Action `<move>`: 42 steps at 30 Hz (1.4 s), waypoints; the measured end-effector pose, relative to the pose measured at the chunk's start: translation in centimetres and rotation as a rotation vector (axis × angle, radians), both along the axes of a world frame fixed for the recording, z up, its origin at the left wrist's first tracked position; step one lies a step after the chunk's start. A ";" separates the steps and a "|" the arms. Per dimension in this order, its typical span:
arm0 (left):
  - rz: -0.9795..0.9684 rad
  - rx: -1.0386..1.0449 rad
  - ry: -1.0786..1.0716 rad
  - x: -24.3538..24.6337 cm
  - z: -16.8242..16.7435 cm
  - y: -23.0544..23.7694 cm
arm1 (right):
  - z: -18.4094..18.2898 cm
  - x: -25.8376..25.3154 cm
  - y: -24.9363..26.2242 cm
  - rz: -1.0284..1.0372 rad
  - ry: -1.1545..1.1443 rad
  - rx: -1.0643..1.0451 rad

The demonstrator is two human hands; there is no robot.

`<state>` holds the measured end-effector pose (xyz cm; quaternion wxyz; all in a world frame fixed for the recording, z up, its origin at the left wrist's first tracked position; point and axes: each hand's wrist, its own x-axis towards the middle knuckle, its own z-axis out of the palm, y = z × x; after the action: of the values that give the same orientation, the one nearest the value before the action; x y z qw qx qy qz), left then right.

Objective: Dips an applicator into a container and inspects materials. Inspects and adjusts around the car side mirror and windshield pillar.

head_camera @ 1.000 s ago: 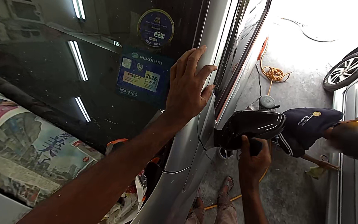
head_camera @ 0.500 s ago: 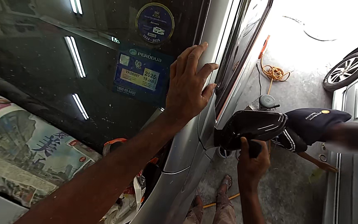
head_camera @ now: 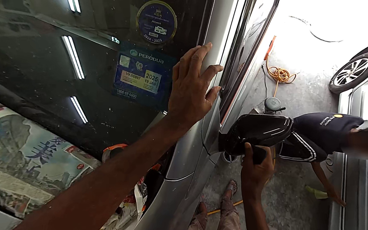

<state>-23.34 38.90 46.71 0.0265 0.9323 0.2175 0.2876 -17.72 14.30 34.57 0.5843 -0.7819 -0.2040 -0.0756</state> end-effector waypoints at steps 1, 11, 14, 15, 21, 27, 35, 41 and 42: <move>-0.002 0.000 -0.001 0.0 0.0 0.1 | 0.1 0.3 0.0 0.001 -0.007 0.002; 0.004 -0.004 0.005 0.0 0.0 0.1 | 0.8 1.0 0.1 0.018 -0.018 -0.004; 0.003 -0.003 0.003 0.0 0.0 0.0 | 1.0 0.8 0.2 0.010 0.001 -0.002; 0.005 -0.001 -0.003 0.1 0.1 0.1 | 0.8 0.4 0.3 0.012 0.015 0.004; 0.007 -0.006 0.007 0.0 0.0 0.0 | 0.9 1.0 0.2 0.007 0.006 0.017; 0.010 -0.002 0.007 0.0 0.0 0.1 | 0.5 0.7 0.1 0.006 0.009 0.035; 0.002 -0.008 0.008 0.0 0.0 0.0 | 0.3 0.5 -0.1 -0.003 0.012 0.030; -0.002 -0.007 -0.008 -0.1 0.0 -0.1 | 0.1 -0.2 -0.2 0.016 0.069 0.053; -0.001 -0.005 -0.006 -0.1 0.0 0.0 | 0.1 -0.1 -0.2 0.016 0.061 0.055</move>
<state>-23.41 38.87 46.76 0.0295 0.9315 0.2176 0.2899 -17.86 14.08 34.63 0.6121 -0.7657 -0.1902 -0.0528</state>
